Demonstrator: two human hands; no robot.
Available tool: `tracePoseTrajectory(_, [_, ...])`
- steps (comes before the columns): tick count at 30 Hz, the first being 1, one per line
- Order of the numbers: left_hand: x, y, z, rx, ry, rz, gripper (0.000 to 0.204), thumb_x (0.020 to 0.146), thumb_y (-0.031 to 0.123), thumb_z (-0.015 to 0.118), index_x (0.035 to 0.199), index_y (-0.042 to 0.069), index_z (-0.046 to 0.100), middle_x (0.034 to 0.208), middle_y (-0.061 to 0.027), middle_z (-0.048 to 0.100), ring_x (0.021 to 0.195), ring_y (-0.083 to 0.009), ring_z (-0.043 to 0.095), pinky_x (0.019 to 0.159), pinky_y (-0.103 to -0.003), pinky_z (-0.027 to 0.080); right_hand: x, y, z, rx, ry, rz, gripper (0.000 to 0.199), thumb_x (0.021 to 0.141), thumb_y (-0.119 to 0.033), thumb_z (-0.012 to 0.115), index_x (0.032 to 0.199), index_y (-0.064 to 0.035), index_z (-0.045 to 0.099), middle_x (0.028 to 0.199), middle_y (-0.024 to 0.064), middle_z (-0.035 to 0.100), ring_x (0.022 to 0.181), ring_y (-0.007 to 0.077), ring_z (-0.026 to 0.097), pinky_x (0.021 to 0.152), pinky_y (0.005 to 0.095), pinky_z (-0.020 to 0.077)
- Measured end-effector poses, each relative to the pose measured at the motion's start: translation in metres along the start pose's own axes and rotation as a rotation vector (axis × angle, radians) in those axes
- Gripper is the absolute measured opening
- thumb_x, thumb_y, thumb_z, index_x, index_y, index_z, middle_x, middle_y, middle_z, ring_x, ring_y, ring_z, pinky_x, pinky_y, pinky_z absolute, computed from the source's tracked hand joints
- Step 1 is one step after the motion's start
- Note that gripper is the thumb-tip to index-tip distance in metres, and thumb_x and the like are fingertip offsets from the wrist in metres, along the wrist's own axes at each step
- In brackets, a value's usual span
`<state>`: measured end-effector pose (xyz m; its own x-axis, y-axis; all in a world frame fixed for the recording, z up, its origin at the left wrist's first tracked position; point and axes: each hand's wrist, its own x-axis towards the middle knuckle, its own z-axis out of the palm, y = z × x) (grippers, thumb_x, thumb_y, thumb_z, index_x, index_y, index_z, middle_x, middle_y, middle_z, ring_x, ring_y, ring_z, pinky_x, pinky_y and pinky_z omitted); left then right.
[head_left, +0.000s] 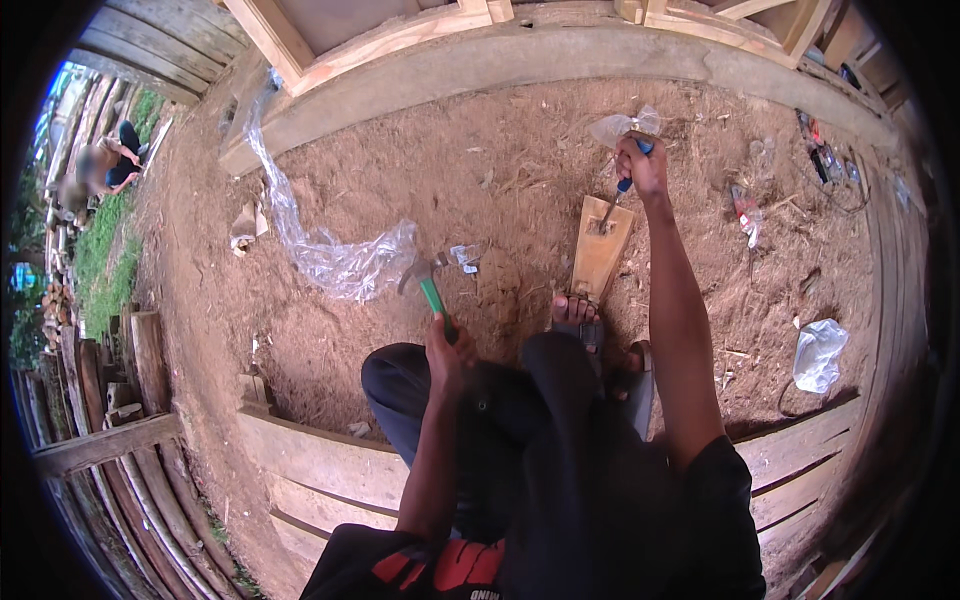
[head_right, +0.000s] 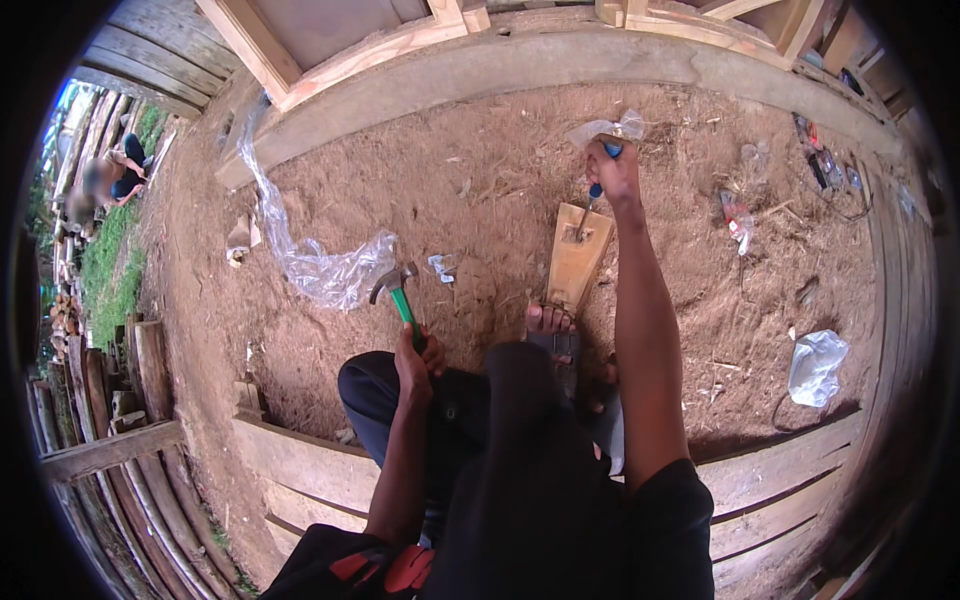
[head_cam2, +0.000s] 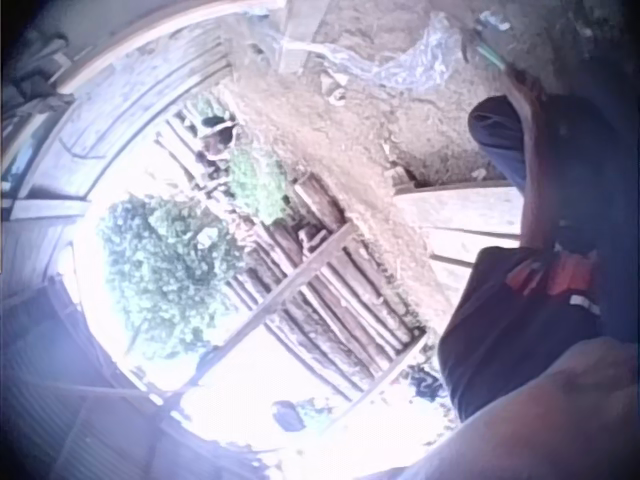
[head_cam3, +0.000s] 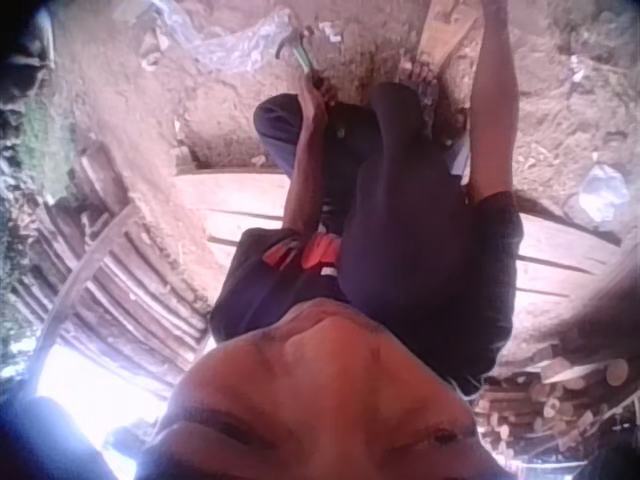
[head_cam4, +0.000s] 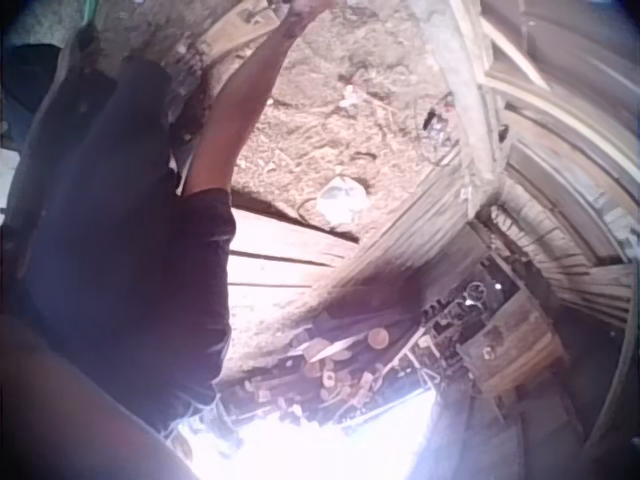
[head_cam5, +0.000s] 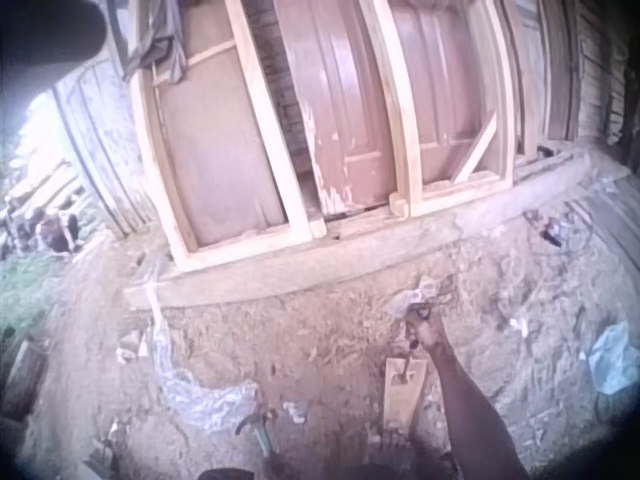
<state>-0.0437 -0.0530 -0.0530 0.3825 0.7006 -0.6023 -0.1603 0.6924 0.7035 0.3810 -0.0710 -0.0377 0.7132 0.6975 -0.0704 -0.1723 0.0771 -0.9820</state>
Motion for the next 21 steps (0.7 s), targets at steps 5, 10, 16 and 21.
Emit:
tracePoseTrajectory(5, [0.002,0.0,-0.001,-0.032,0.035,-0.045,0.036,0.101,0.045,0.037,0.09,0.012,0.046,0.053,0.0034,0.028,0.04,-0.0084,0.026,0.036,-0.026,0.027,-0.025,-0.02,0.041,-0.145,0.177,0.03,0.028,0.092,-0.018,0.062,0.07,-0.0027,0.056,0.051,-0.0025,0.044,0.041,0.0067,0.04,0.039,0.0251,0.034])
tracePoseTrajectory(10, [0.0,0.004,0.007,-0.013,0.082,-0.088,0.033,0.1,0.042,0.038,0.091,0.012,0.047,0.054,0.0032,0.029,0.04,-0.0087,0.028,0.037,-0.026,0.027,-0.046,-0.081,0.044,-0.106,0.384,-0.28,0.017,0.092,-0.016,0.061,0.082,-0.0009,0.062,0.062,0.0023,0.056,0.05,0.0084,0.049,0.046,0.024,0.0366])
tracePoseTrajectory(16, [0.014,-0.003,0.015,-0.051,0.038,-0.085,0.033,0.099,0.043,0.038,0.091,0.012,0.048,0.056,0.0028,0.031,0.04,-0.0092,0.029,0.037,-0.027,0.028,-0.03,-0.081,0.024,-0.084,0.355,-0.307,0.01,0.09,-0.01,0.058,0.093,-0.0006,0.058,0.067,0.0025,0.058,0.059,0.0087,0.054,0.054,0.0234,0.0412])
tracePoseTrajectory(21, [0.018,-0.011,0.01,-0.038,0.004,-0.082,0.035,0.099,0.046,0.039,0.092,0.013,0.048,0.056,0.0026,0.032,0.04,-0.0093,0.03,0.036,-0.027,0.029,-0.037,-0.054,0.015,-0.187,0.363,-0.205,0.014,0.092,-0.016,0.061,0.092,-0.0022,0.057,0.065,0.0008,0.056,0.057,0.0067,0.05,0.051,0.024,0.0396])
